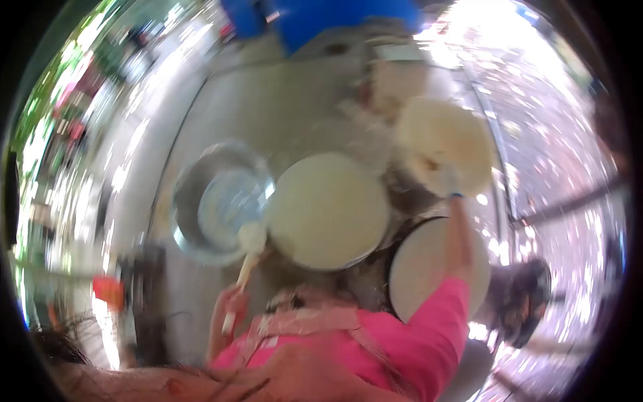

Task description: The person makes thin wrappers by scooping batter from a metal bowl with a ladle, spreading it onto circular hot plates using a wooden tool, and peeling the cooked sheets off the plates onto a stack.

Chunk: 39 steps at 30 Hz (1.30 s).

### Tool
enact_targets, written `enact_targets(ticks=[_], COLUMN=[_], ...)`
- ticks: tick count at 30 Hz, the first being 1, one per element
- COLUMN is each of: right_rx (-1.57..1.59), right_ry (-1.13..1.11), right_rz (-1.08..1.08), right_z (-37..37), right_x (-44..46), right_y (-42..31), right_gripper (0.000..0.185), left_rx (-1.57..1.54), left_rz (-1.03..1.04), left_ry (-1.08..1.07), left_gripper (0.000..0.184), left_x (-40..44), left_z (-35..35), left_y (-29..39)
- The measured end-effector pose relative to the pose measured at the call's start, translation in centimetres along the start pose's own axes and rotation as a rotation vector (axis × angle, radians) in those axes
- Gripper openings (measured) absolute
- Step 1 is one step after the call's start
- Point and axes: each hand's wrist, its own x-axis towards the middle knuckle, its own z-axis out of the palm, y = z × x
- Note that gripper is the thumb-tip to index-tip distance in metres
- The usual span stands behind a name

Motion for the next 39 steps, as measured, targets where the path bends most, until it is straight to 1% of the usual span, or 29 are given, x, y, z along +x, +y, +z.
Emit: enact_targets(ticks=[1, 2, 3, 4, 5, 7, 8, 9, 10, 11, 13, 15, 17, 18, 19, 21, 23, 24, 25, 27, 28, 29, 31, 32, 35, 36, 37, 38, 39], right_rx=[0.168, 0.496, 0.870, 1.095, 1.186, 0.954, 0.967, 0.973, 0.954, 0.775, 0.573, 0.464, 0.323, 0.316, 0.303, 0.364, 0.198, 0.186, 0.217, 0.166, 0.185, 0.204, 0.238, 0.256, 0.249, 0.199, 0.149, 0.163, 0.195], right_ry=[-0.041, -0.109, -0.183, -0.224, -0.241, -0.176, -0.209, -0.237, -0.285, -0.610, -0.705, -0.566, -0.567, -0.633, -0.702, -0.662, -0.835, -0.763, -0.720, -0.767, -0.763, -0.754, -0.750, -0.750, -0.702, -0.694, -0.685, -0.775, -0.785], right_rz=[0.040, 0.179, 0.352, 0.473, 0.510, 0.295, 0.277, 0.267, 0.111, 0.354, 0.240, -0.091, -0.209, -0.154, -0.101, -0.106, -0.095, -0.139, -0.120, -0.114, -0.063, -0.017, 0.065, 0.107, 0.155, 0.149, 0.139, 0.152, 0.141], right_z=[0.2, 0.3, 0.3, 0.2, 0.3, 0.7, -0.1, -1.3, -2.6, -6.9, -6.8, -5.1, -3.4, -3.3, -3.3, 0.0, 0.9, 2.1, 3.2, 4.6, 4.4, 4.3, 3.5, 2.1, 3.2, 4.2, 5.0, 5.3, 4.9], right_x=[0.7, 1.1, 1.4, 1.3, 0.7, 0.2, -0.5, -1.2, -1.3, -0.7, -0.7, -1.7, -2.3, -2.6, -2.6, -4.3, -4.5, -5.6, -6.9, -8.3, -8.3, -8.0, -7.2, -6.3, -6.7, -7.3, -7.6, -7.7, -7.5], right_y=[-0.1, -0.7, -1.9, -3.6, -5.2, -9.0, -12.2, -15.5, -19.2, -24.8, -32.6, -39.7, -47.7, -51.9, -55.7, -60.1, -65.0, -66.8, -68.5, -72.1, -73.4, -74.5, -75.1, -74.6, -73.2, -73.4, -73.6, -74.7, -75.5], right_gripper=[0.024, 0.026, 0.027, 0.029, 0.031, 0.025, 0.027, 0.029, 0.027, 0.026, 0.029, 0.034, 0.035, 0.035, 0.035, 0.034, 0.032, 0.030, 0.030, 0.030, 0.030, 0.030, 0.031, 0.032, 0.034, 0.034, 0.035, 0.034, 0.034], left_rx=[-0.129, -0.284, -0.506, -0.715, -0.678, -0.588, -0.536, -0.449, -0.360, -0.238, -0.189, -0.335, -0.421, -0.461, -0.300, -0.012, 0.116, 0.187, 0.229, 0.307, 0.314, 0.252, 0.133, 0.410, 0.530, 0.564, 0.609, 0.654, 0.700], left_rz=[0.012, -0.039, -0.193, -0.350, -0.299, -0.213, -0.173, -0.080, 0.008, 0.148, 0.179, -0.040, -0.227, -0.330, -0.200, 0.045, 0.064, 0.088, 0.151, 0.280, 0.309, 0.260, 0.169, 0.199, 0.273, 0.301, 0.292, 0.283, 0.275], left_ry=[-0.154, -0.169, -0.190, -0.240, -0.293, -0.503, -0.660, -0.626, -0.585, -0.359, -0.112, -0.050, -0.098, -0.115, -0.060, 0.050, 0.250, 0.345, 0.440, 0.632, 0.545, 0.443, 0.254, 0.239, 0.318, 0.362, 0.436, 0.512, 0.588], left_gripper=[0.022, 0.020, 0.019, 0.022, 0.024, 0.031, 0.031, 0.029, 0.029, 0.028, 0.029, 0.030, 0.021, 0.019, 0.016, 0.015, 0.017, 0.019, 0.018, 0.015, 0.023, 0.025, 0.028, 0.029, 0.037, 0.045, 0.047, 0.049, 0.050], left_x=[-0.5, -0.7, 0.0, 0.2, 0.0, 0.1, 0.8, 0.7, 0.6, 0.1, 1.1, 4.3, 8.8, 11.3, 13.5, 16.8, 19.6, 21.3, 22.6, 25.6, 34.3, 34.4, 30.7, 24.0, 21.2, 24.6, 26.9, 28.9, 31.0], left_z=[-1.0, -0.9, -2.1, -4.0, -5.3, -8.6, -11.0, -11.9, -12.8, -12.3, -14.1, -18.2, -23.5, -25.6, -27.0, -28.9, -28.9, -28.6, -28.5, -28.6, -35.9, -35.8, -34.0, -29.1, -26.6, -29.3, -30.8, -31.7, -32.6], left_y=[0.1, 0.6, 1.8, 2.8, 3.6, 4.8, 5.6, 6.8, 8.2, 10.3, 16.0, 21.9, 27.3, 29.7, 31.8, 32.2, 33.8, 34.9, 35.2, 34.3, 32.2, 33.0, 36.6, 39.6, 41.2, 40.5, 39.9, 39.3, 38.7])
